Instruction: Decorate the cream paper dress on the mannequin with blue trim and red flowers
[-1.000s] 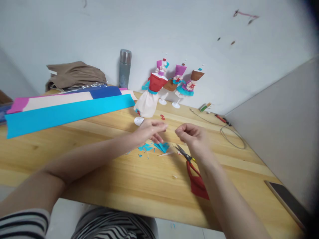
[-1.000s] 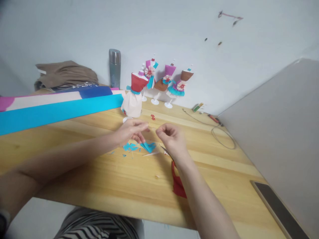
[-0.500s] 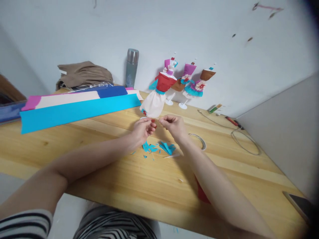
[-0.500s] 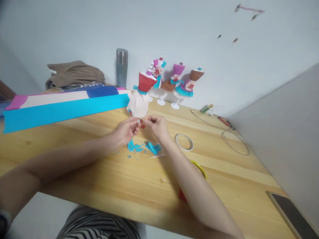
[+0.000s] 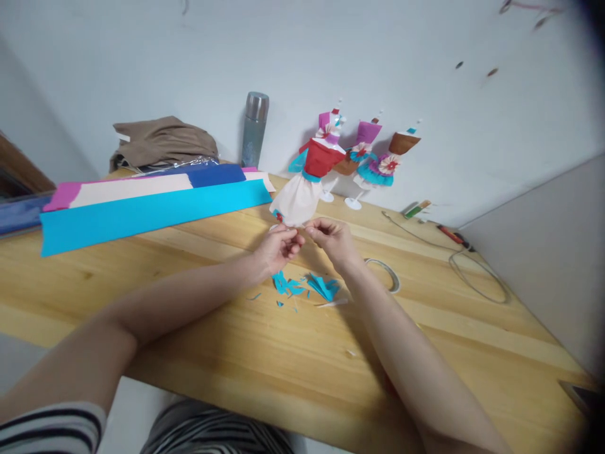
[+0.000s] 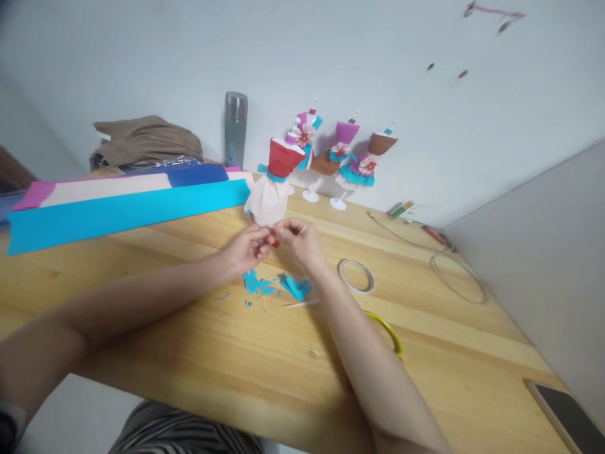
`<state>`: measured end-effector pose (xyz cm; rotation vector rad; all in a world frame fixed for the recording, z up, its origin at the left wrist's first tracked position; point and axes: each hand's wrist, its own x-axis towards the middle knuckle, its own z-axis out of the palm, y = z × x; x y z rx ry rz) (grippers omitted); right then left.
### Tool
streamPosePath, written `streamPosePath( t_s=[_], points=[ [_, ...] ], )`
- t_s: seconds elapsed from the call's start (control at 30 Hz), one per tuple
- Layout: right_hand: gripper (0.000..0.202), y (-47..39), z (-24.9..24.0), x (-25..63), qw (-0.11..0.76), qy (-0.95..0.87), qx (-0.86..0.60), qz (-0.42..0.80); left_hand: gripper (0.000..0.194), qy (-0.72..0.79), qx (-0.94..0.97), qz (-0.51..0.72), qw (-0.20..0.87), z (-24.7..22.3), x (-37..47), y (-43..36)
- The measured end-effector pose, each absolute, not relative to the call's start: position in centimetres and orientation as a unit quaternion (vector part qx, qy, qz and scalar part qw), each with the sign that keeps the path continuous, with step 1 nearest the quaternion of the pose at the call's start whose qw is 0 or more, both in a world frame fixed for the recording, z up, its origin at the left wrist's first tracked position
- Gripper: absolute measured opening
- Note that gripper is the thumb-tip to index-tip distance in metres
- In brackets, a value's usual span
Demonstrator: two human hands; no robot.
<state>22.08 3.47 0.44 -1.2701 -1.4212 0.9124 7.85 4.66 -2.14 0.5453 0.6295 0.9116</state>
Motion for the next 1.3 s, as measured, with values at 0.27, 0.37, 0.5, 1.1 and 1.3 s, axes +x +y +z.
streamPosePath(
  t_s=[0.27,0.37,0.5,1.1,1.3],
  points=[
    [0.042,3.62,0.3,21.94,0.49,-0.581,-0.525,0.383,0.016,0.298,0.266,0.425,0.812,-1.57,8.58,5.36],
    [0.043,3.5,0.41,22.04,0.498,-0.574,-0.516,0.396,0.016,0.292,0.264,0.425,0.815,-1.44,8.77,5.43],
    [0.042,3.44,0.42,22.35,0.481,-0.585,-0.508,0.411,0.013,0.281,0.269,0.417,0.821,-1.77,8.66,5.36],
    [0.03,3.74,-0.12,21.86,0.54,-0.503,-0.538,0.407,0.015,0.284,0.253,0.417,0.826,-1.91,8.38,5.24],
    [0.036,3.67,-0.51,21.87,0.528,-0.487,-0.55,0.425,0.02,0.287,0.241,0.415,0.829,-2.12,8.52,5.33]
  ],
)
